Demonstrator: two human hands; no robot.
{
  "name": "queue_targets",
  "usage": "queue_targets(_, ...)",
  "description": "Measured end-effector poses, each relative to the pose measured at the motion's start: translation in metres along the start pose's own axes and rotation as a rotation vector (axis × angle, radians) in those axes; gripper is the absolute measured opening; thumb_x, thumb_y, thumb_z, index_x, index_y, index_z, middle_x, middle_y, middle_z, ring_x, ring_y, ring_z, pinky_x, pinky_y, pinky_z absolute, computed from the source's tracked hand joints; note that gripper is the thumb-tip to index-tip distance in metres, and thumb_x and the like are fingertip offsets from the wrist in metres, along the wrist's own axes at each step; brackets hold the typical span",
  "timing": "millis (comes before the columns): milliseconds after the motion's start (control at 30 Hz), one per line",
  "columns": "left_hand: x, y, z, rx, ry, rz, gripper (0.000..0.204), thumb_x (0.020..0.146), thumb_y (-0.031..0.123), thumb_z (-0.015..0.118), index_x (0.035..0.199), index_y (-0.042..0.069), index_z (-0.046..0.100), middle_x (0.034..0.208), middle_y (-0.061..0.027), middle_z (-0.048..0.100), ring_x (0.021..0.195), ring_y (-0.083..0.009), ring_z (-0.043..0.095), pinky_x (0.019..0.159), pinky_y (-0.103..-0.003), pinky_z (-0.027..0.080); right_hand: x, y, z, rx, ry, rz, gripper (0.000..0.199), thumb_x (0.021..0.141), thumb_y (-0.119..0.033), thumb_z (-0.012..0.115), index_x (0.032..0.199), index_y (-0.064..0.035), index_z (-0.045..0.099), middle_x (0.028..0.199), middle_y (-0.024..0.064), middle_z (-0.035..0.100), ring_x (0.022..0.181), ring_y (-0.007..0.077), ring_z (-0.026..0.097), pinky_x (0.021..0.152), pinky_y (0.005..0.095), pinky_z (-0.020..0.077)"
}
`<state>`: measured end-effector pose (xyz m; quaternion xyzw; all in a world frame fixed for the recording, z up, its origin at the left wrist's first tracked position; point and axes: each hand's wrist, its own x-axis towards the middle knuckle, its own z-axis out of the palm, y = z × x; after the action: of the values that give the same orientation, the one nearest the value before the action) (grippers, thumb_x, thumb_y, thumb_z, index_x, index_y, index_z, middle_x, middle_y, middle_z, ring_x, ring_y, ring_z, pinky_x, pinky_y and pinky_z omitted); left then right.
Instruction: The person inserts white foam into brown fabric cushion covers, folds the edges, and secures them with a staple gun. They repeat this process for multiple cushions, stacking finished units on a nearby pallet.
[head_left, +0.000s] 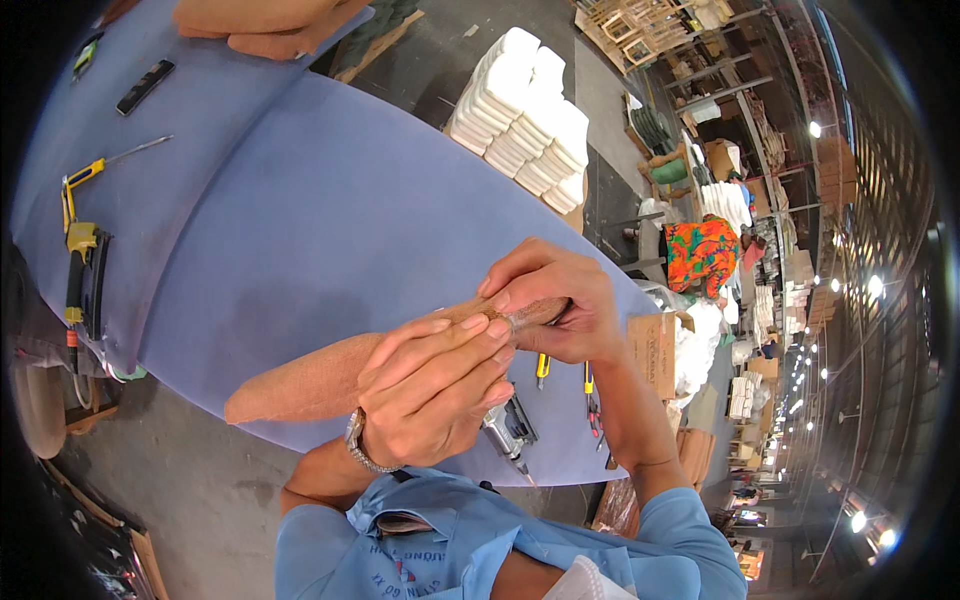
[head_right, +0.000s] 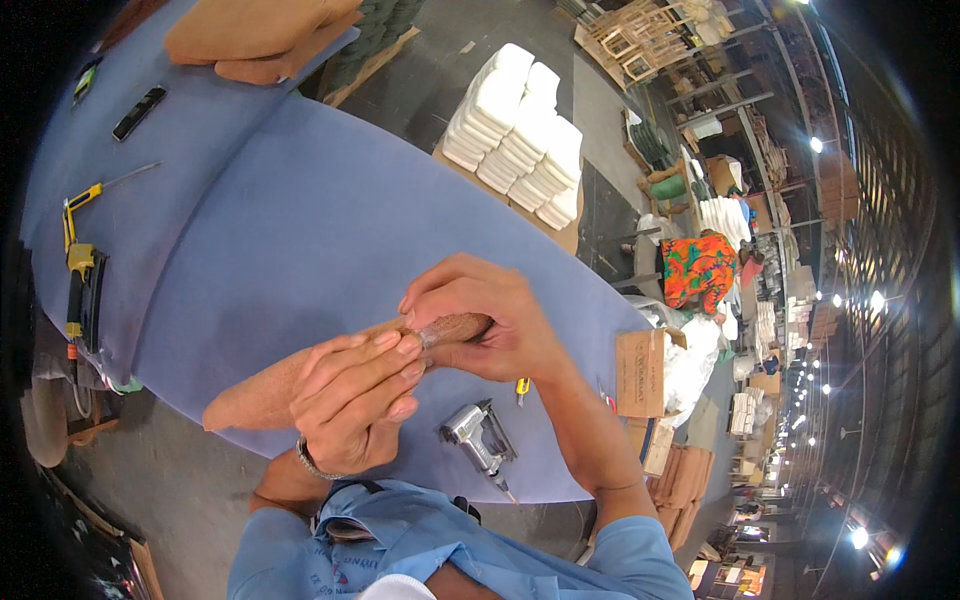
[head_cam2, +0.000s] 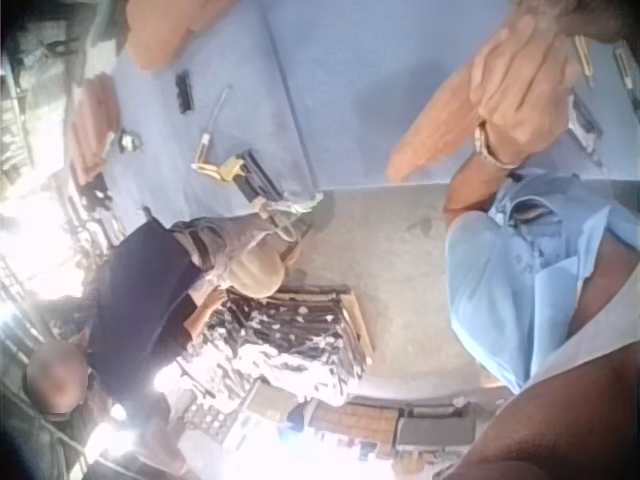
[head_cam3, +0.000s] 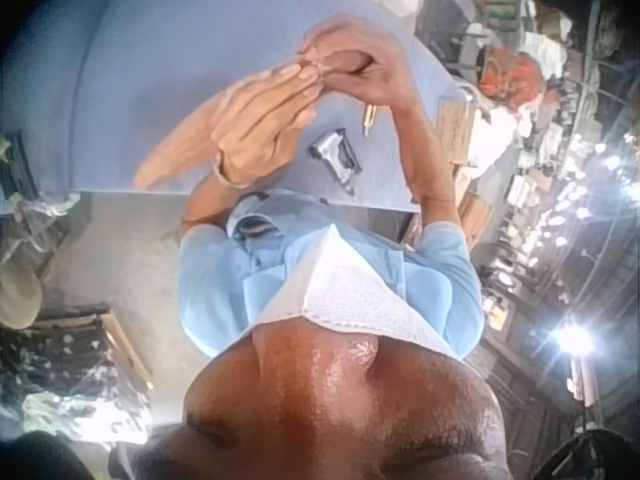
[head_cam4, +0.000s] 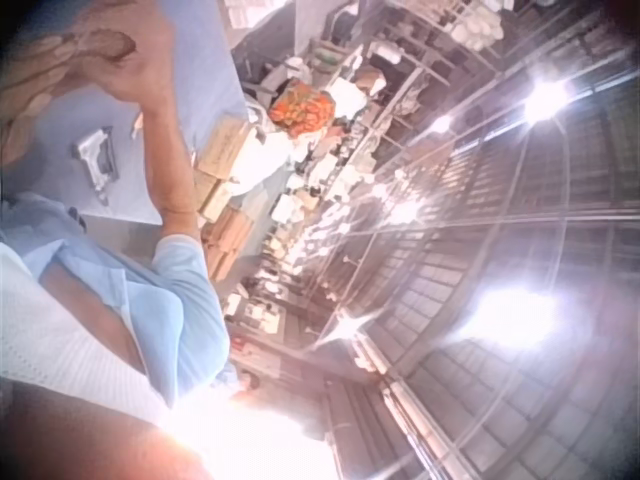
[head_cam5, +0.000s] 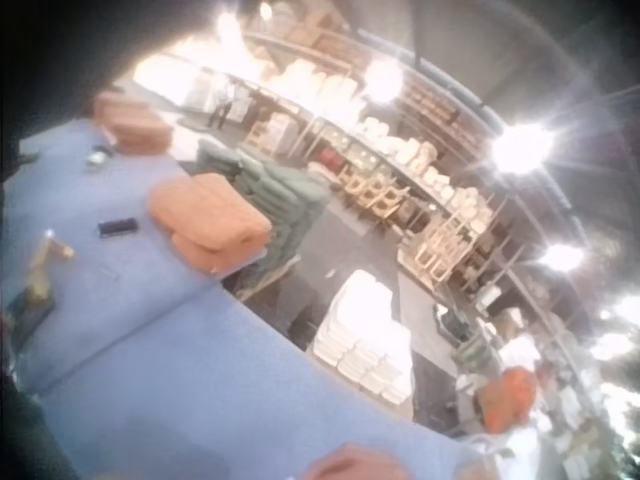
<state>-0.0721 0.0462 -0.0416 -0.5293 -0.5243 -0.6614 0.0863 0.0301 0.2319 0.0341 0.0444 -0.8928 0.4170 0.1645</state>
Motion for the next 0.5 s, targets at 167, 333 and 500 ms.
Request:
queue_targets(167,-0.005,0.002,0.001,-0.003,0.011,-0.003,0.021,0.084,0.016,0.084,0.102,0.006,0.08,0.111,-0.0092,0.079,0.108,-0.0218,0.074,0.092,-0.036,0.054,-0.002,0.002,0.001,0.006,-0.001,-0.057,0.024,0.082,-0.018,0.089,0.098,-0.0087,0.074,0.104,0.0173,0.072,0.092,0.0271,0.071,0.076,0.0358,0.0592)
queue_targets(333,-0.008,0.004,0.0,-0.012,0.023,0.01,0.022,0.084,0.019,0.084,0.102,0.007,0.08,0.111,-0.0075,0.079,0.107,-0.0201,0.073,0.091,-0.035,0.054,-0.004,-0.001,0.005,0.007,0.049,-0.066,0.027,0.073,-0.017,0.093,0.094,-0.0123,0.077,0.105,0.0089,0.074,0.09,0.0212,0.072,0.074,0.0315,0.0582)
queue_targets(500,-0.011,0.008,-0.002,-0.004,0.062,0.025,0.022,0.084,0.02,0.084,0.101,0.008,0.08,0.111,-0.007,0.079,0.102,-0.0193,0.073,0.088,-0.033,0.053,-0.001,-0.005,0.006,-0.041,0.012,-0.128,0.029,0.074,-0.018,0.093,0.095,-0.0121,0.075,0.104,0.0096,0.074,0.088,0.022,0.072,0.073,0.0315,0.0584)
